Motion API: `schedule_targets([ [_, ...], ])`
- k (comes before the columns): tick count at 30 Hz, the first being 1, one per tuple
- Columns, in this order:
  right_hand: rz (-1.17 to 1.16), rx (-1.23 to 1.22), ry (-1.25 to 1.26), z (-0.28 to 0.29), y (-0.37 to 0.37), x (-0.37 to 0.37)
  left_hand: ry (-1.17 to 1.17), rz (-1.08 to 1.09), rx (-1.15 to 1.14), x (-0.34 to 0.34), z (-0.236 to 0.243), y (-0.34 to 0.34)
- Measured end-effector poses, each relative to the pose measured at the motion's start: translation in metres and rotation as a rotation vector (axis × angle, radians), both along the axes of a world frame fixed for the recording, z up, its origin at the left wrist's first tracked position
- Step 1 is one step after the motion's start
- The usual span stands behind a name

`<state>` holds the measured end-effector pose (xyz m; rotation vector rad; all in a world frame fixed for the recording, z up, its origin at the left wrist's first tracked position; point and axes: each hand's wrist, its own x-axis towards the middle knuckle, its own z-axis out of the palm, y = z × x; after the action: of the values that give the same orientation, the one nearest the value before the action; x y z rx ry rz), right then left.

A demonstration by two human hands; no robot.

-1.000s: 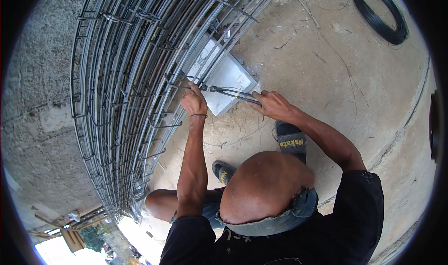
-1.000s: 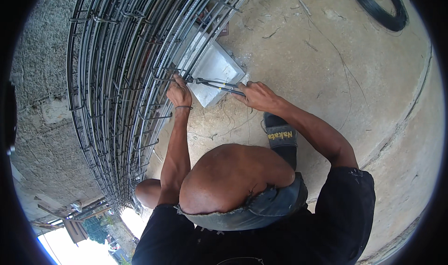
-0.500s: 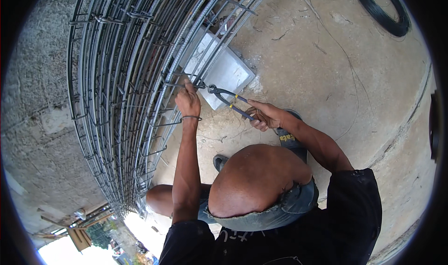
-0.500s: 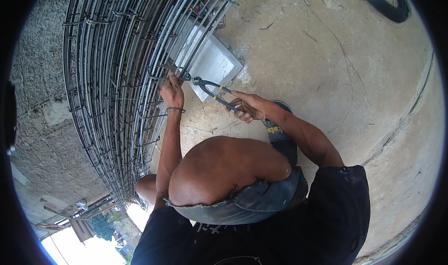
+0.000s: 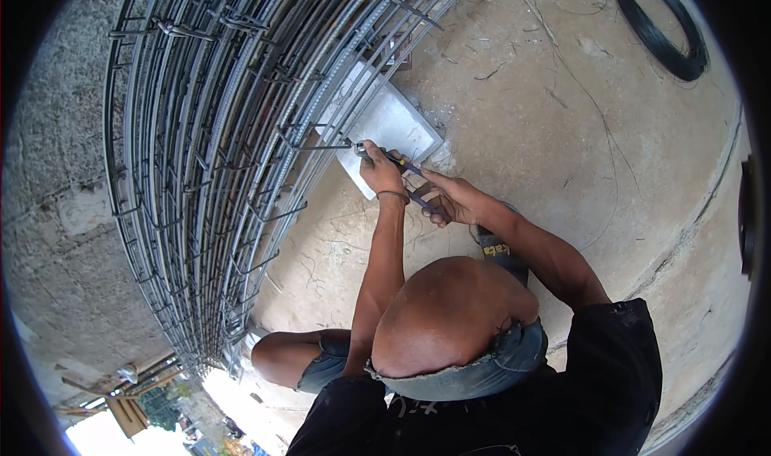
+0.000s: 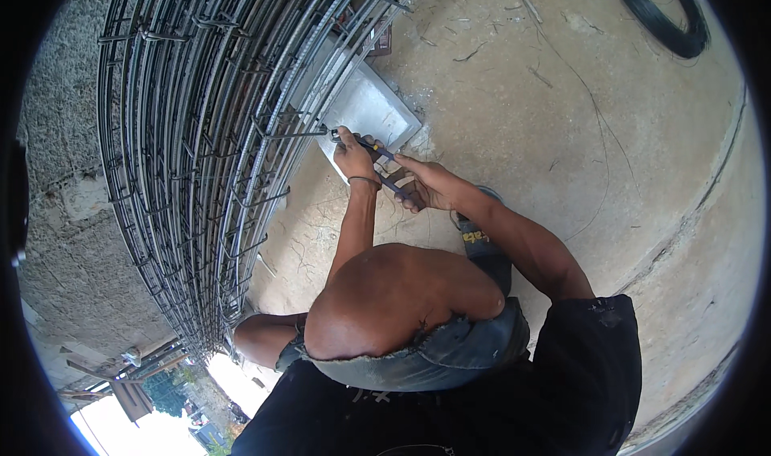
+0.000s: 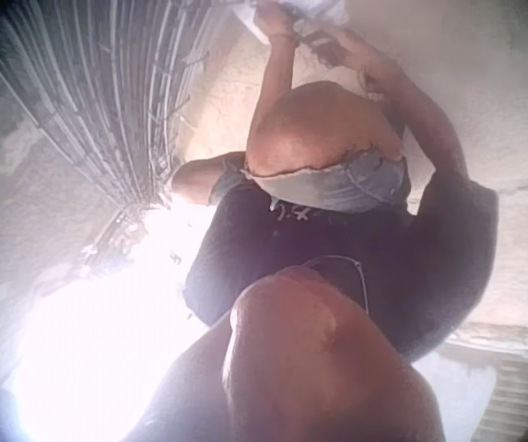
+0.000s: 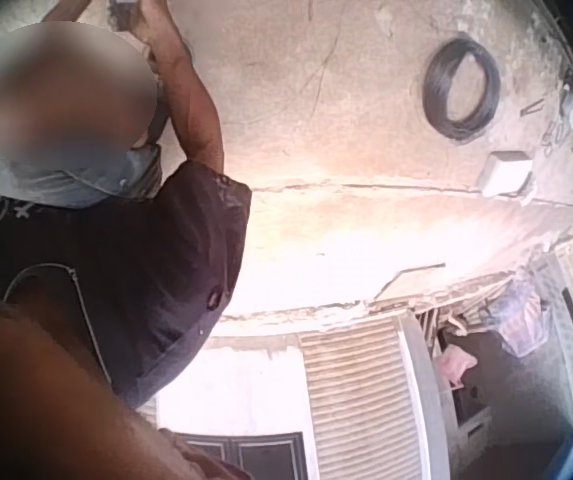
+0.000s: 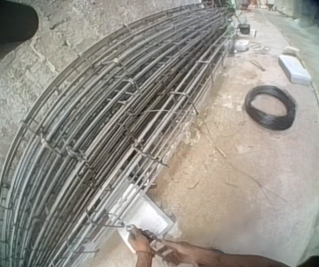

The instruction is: The person secures sections of a steel reinforcement structure using wire and pliers.

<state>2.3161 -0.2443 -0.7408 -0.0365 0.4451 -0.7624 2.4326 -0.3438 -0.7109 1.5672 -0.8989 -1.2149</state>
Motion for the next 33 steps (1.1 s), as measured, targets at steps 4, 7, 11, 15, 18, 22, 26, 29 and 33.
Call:
schedule_targets([
  [4, -0.452, -0.558, 1.617, 0.038, 0.021, -0.011, 0.067, 0.130, 0.052, -0.016, 0.001, -0.015],
  [7, 0.008, -0.902, 2.157, 0.066, 0.026, 0.001, 0.023, 0.202, 0.038, -0.029, 0.001, -0.016],
  [11, 0.109, -0.780, 2.044, 0.031, -0.001, 0.022, 0.005, 0.223, 0.051, -0.035, 0.007, -0.002],
  [15, 0.055, -0.846, 1.921, 0.023, 0.000, 0.010, -0.140, 0.215, -0.015, -0.033, 0.009, 0.013],
  [18, 0.159, -0.824, 1.527, 0.025, 0.012, -0.002, -0.001, 0.092, 0.144, -0.021, 0.017, 0.030],
  [22, 0.243, -0.402, 0.679, 0.033, 0.021, -0.006, 0.517, -0.157, 0.316, 0.006, 0.033, 0.042],
  [26, 0.236, -0.119, 0.148, 0.034, 0.023, -0.009, 0.771, -0.199, 0.333, 0.007, 0.031, 0.041],
  [29, 0.286, -0.208, 0.252, 0.026, 0.012, -0.017, 0.797, -0.151, 0.297, -0.001, 0.021, 0.043],
  [33, -0.064, -0.954, 1.570, 0.045, 0.007, -0.023, 0.741, 0.033, 0.208, -0.019, 0.011, 0.041],
])
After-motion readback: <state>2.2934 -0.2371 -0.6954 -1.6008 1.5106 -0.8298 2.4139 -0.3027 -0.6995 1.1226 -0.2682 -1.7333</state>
